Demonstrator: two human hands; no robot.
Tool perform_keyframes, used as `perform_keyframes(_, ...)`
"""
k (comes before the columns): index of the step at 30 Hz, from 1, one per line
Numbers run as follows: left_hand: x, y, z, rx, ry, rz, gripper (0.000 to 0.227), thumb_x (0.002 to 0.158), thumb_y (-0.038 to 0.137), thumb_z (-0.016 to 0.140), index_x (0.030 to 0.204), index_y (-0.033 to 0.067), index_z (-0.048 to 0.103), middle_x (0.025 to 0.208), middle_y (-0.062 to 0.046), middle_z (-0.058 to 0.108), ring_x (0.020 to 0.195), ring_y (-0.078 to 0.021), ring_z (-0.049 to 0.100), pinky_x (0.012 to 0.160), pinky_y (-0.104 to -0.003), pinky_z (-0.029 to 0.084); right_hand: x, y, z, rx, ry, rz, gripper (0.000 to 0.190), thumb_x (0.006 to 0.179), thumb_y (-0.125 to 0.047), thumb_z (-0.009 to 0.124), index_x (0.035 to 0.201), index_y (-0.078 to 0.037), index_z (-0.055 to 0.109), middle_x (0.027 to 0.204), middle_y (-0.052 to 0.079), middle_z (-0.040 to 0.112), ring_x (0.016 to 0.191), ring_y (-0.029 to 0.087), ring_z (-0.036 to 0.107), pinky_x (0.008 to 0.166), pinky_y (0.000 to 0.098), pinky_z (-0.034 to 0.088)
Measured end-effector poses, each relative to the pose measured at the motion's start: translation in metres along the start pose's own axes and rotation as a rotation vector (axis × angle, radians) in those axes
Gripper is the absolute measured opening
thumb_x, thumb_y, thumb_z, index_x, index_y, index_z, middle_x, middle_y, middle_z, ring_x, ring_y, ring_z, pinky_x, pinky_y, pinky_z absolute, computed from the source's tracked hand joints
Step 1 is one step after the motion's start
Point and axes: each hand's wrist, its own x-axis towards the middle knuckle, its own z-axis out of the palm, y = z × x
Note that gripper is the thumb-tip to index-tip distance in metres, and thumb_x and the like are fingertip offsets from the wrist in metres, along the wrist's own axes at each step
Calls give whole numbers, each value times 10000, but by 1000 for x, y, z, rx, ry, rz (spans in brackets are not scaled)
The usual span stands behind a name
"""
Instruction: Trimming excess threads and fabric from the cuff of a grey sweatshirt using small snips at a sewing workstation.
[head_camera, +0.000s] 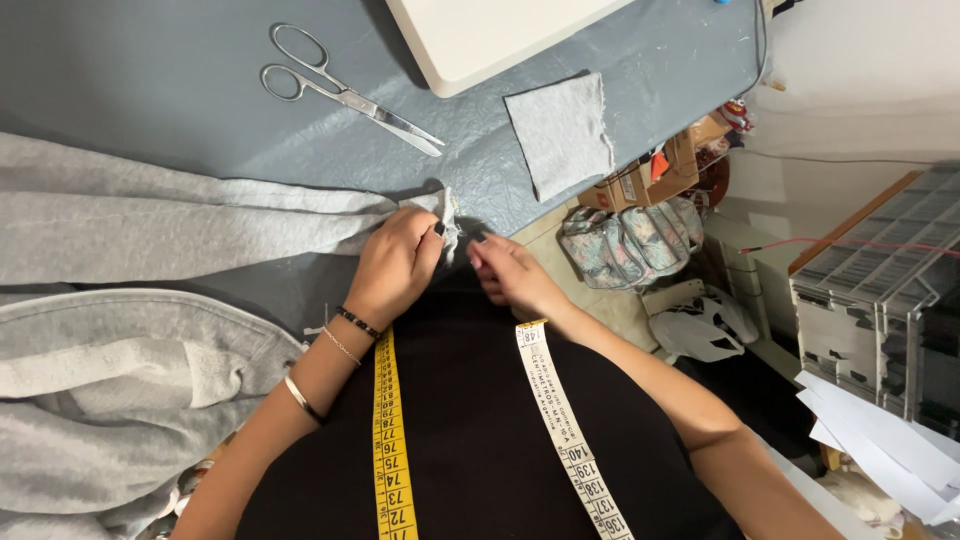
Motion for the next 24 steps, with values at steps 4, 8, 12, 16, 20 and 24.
perform_keyframes(4, -4, 2, -2, -4, 17, -11, 237, 1036, 315, 507, 990, 125, 640, 873, -126, 618, 958, -366, 659, 814, -450, 564, 8, 2, -13, -353, 107, -369, 228, 998, -282, 686, 944, -63, 714, 602, 12, 527, 566, 50, 434, 450, 194, 337)
perform_keyframes(8, -6, 19, -10, -29, -1, 11, 269, 1045, 319, 490, 1006, 99, 640, 887, -137, 620, 959, -385, 663, 818, -472, 561, 6, -20, 9, -442, 241, -449, 247, 853, -160, 839, 1075, -68, 780, 763, 37, 723, 607, 25, 499, 505, 164, 411)
perform_keyframes(12, -10, 17, -8, 52, -5, 71, 257, 1026, 295, 570, 1045, 47, 634, 910, -149, 619, 932, -396, 670, 797, -462, 563, 4, -22, 13, -558, 251, -520, 155, 871, -156, 791, 994, -62, 797, 789, 99, 759, 709, 122, 596, 629, 288, 510)
perform_keyframes(16, -8, 16, -10, 104, 15, 127, 204, 1038, 242, 555, 981, 73, 655, 842, -121, 599, 904, -375, 666, 764, -431, 558, 15, 0, 0, -644, 271, -554, 156, 888, -206, 776, 1014, -115, 787, 795, 91, 733, 734, 156, 658, 658, 310, 528)
perform_keyframes(20, -6, 15, -4, 60, 104, 145, 141, 930, 214, 651, 854, 97, 632, 758, -77, 568, 812, -318, 663, 716, -389, 545, 12, 2, 4, -681, 253, -592, 178, 938, -220, 701, 1060, -90, 714, 807, 170, 677, 762, 337, 678, 689, 409, 537)
perform_keyframes(24, -10, 11, 4, 75, 190, 183, 128, 855, 223, 709, 826, 114, 649, 722, -74, 578, 776, -310, 665, 692, -389, 545, 8, 2, 7, -632, 280, -553, 147, 953, -197, 662, 1050, -93, 699, 794, 173, 686, 758, 349, 682, 679, 425, 528)
